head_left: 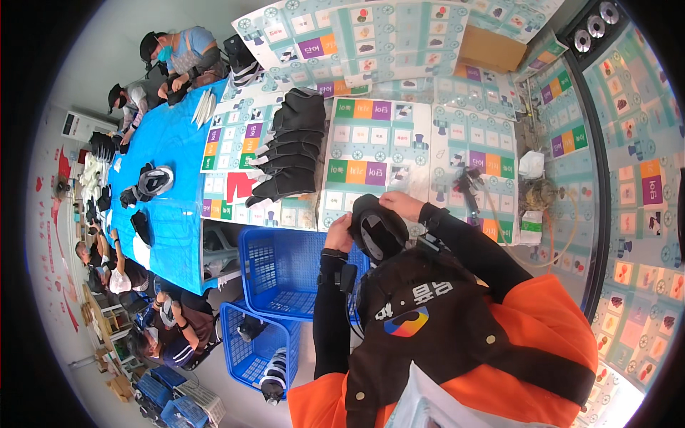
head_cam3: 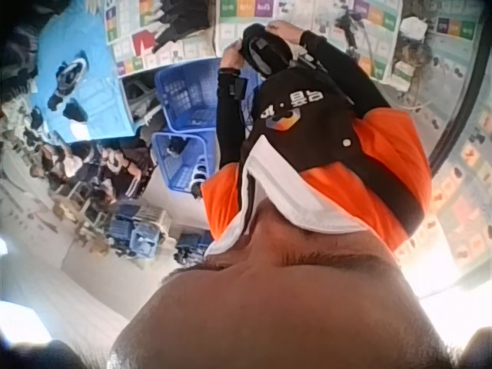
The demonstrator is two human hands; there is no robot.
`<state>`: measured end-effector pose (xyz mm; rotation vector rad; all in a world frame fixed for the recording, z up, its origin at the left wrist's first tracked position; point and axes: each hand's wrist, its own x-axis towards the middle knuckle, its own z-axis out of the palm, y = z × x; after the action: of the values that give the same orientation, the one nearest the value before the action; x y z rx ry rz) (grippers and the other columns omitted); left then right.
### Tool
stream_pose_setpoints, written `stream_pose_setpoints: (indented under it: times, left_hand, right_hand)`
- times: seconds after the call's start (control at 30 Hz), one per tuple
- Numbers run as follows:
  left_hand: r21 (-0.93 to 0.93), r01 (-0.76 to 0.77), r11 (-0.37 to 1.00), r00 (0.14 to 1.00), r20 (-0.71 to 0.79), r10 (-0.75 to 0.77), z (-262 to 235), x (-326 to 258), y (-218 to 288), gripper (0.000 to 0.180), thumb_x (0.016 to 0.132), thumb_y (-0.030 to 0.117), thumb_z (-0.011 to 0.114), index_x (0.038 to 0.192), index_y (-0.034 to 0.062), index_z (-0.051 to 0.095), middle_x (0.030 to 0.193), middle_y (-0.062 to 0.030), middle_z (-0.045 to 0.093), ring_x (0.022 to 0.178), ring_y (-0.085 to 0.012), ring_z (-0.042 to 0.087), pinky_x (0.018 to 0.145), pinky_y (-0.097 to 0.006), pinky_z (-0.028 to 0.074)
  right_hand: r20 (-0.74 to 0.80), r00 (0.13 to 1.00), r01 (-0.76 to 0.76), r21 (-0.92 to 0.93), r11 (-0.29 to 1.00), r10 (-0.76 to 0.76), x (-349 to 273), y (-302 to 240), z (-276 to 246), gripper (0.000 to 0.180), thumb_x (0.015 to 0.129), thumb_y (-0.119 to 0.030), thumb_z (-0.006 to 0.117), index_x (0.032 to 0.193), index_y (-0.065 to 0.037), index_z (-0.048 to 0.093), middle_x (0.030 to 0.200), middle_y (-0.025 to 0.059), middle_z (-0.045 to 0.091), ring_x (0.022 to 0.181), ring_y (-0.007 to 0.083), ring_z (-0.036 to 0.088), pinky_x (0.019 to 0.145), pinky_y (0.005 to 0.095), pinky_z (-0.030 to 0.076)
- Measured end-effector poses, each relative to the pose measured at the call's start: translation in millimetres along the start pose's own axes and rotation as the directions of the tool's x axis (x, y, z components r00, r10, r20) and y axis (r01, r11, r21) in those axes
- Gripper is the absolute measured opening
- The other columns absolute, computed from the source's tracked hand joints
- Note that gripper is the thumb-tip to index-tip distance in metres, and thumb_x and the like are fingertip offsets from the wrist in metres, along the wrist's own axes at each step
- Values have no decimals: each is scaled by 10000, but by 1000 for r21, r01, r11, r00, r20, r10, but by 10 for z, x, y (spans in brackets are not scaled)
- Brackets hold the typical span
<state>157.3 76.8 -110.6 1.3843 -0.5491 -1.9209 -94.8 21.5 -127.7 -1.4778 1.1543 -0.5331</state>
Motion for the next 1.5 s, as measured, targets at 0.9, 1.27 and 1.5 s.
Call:
stream_pose_setpoints:
  times: [0.9, 1.27, 1.5]
  left_hand:
    - [950, -289, 114, 760, 156, 631, 1316, -366, 1149, 388, 973, 351, 684, 1002, -35, 707, 912, -297, 697, 831, -481, 685, 703, -502, 535]
    - [919, -373, -128, 715, 373, 591, 1801, 320, 720, 349, 955, 327, 670, 877, -13, 659, 833, -251, 672, 813, -467, 665, 702, -536, 525]
    - [960, -262, -101, 796, 274, 539, 1863, 347, 734, 303, 939, 293, 661, 916, -9, 678, 912, -240, 697, 851, -444, 683, 758, -518, 556]
  right_hand:
    - [-408, 913, -182, -406, 896, 1, -804, 820, -1110, 628, 826, -249, 761, 1351, 22, 550, 1333, 262, 582, 1235, 433, 559, 1062, 512, 435]
    - [-775, 624, -697, -493, 521, 100, -940, 1663, -1376, 410, 799, -107, 691, 1136, 59, 526, 1160, 210, 546, 1189, 393, 523, 888, 486, 539]
    - [-251, 862, -223, 591, 775, 440, -1158, 561, -1317, 210, 828, -89, 602, 1009, -34, 692, 830, 48, 704, 793, 151, 710, 529, 317, 548]
